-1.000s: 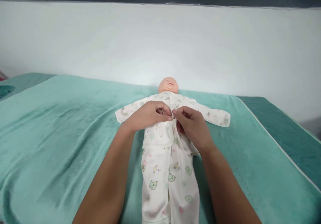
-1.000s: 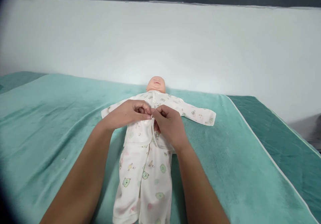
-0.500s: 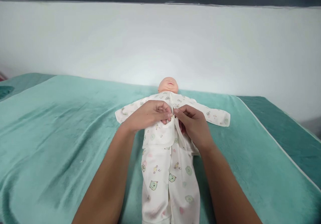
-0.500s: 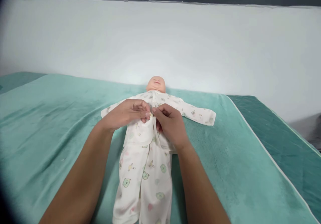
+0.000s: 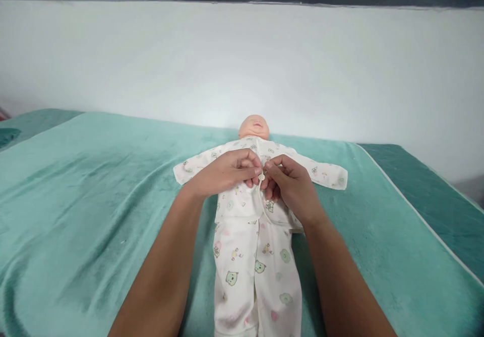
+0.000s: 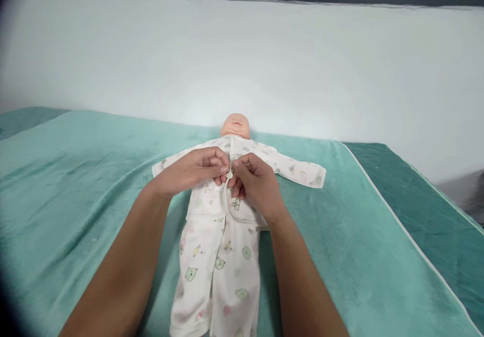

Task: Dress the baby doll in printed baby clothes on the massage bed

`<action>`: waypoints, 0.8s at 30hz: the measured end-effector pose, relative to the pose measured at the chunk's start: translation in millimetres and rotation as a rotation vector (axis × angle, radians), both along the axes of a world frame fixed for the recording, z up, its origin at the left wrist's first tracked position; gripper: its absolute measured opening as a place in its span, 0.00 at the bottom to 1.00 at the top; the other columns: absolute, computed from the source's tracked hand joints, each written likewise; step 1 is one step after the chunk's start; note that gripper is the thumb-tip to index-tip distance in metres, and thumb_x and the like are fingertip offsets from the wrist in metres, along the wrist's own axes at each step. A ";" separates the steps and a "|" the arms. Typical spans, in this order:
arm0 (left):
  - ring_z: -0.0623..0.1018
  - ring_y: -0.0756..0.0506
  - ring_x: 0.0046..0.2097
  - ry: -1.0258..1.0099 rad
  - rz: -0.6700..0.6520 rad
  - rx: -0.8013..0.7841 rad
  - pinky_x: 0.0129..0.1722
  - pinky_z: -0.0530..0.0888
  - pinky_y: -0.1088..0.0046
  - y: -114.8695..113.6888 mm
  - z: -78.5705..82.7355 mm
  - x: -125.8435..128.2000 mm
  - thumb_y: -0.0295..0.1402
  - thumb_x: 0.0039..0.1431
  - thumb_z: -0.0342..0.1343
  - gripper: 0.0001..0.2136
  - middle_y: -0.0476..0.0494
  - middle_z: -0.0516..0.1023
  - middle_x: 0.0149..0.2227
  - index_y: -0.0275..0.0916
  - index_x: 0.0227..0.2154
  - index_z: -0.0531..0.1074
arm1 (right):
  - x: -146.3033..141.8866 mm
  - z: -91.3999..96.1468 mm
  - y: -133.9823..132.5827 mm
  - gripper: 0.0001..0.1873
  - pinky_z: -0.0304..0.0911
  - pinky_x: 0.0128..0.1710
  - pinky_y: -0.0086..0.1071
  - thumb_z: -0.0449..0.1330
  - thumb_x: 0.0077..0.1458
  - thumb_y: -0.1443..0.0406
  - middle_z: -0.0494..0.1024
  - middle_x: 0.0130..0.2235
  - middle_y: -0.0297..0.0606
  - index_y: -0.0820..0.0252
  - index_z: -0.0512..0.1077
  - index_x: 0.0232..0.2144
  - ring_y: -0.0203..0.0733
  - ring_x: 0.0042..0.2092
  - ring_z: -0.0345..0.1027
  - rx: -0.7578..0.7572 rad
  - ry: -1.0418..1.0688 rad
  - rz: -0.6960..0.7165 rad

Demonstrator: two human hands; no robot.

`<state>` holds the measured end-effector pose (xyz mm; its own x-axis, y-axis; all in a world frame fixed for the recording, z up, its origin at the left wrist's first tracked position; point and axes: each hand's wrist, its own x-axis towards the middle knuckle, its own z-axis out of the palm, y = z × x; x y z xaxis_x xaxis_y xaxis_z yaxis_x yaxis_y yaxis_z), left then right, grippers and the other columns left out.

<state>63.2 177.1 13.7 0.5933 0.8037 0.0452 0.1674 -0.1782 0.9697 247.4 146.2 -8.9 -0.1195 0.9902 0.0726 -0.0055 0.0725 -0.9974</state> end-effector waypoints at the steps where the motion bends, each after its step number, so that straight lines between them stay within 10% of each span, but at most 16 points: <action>1: 0.75 0.49 0.35 0.006 -0.008 0.009 0.37 0.71 0.72 -0.2 -0.4 0.3 0.38 0.61 0.57 0.07 0.49 0.76 0.31 0.40 0.36 0.71 | 0.0 -0.2 0.0 0.12 0.59 0.17 0.24 0.60 0.62 0.58 0.76 0.22 0.30 0.57 0.66 0.30 0.33 0.19 0.67 0.004 -0.005 0.003; 24: 0.72 0.51 0.33 -0.053 0.025 0.025 0.36 0.69 0.72 4.1 -9.3 0.7 0.24 0.51 0.54 0.08 0.52 0.72 0.31 0.41 0.34 0.67 | 10.0 9.0 -4.4 0.06 0.59 0.17 0.23 0.58 0.60 0.62 0.75 0.22 0.26 0.54 0.64 0.38 0.33 0.18 0.68 -0.071 -0.174 0.135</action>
<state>63.9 181.2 4.4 0.5691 0.8166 0.0963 0.1210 -0.1990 0.9725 257.4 141.8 0.0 -0.2560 0.9662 -0.0296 0.1619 0.0127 -0.9867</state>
